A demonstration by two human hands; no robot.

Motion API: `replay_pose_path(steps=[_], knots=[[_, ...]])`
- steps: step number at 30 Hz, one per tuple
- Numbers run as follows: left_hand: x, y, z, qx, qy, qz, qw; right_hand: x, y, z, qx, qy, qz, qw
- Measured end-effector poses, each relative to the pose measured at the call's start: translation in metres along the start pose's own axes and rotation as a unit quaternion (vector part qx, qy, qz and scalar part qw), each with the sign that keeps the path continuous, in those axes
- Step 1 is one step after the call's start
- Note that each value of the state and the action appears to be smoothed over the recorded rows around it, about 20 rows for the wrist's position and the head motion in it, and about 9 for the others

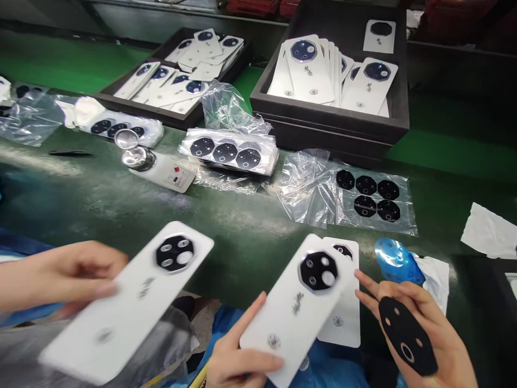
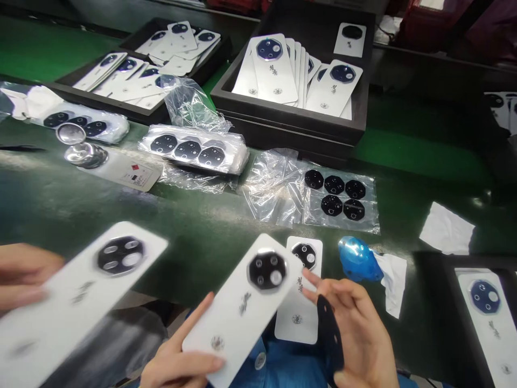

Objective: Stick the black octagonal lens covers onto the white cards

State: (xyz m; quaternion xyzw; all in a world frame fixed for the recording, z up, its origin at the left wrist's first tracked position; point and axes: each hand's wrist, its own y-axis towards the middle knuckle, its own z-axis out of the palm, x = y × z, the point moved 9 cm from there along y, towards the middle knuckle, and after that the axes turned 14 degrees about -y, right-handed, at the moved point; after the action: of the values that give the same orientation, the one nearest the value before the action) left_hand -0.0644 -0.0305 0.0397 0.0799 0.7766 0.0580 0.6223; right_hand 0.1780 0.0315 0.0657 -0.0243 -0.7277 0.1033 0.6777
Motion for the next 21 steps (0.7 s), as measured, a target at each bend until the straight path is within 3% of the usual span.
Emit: replay_pose_path(steps=[3, 8, 15, 21], knots=[[-0.003, 0.016, 0.002, -0.004, 0.017, 0.022, 1.0, 0.006, 0.009, -0.008, -0.038, -0.042, -0.021, 0.998], [0.006, 0.022, 0.011, 0.0, 0.116, -0.012, 0.993, -0.001, 0.011, -0.023, -0.069, -0.117, -0.053, 0.989], [-0.009, 0.027, 0.032, 0.064, 0.227, 0.116, 0.965, -0.015, 0.006, -0.027, -0.115, -0.343, -0.063, 0.93], [-0.021, 0.029, 0.041, 0.116, 0.28, 0.159, 0.94, -0.017, 0.004, -0.032, -0.115, -0.399, -0.055, 0.908]])
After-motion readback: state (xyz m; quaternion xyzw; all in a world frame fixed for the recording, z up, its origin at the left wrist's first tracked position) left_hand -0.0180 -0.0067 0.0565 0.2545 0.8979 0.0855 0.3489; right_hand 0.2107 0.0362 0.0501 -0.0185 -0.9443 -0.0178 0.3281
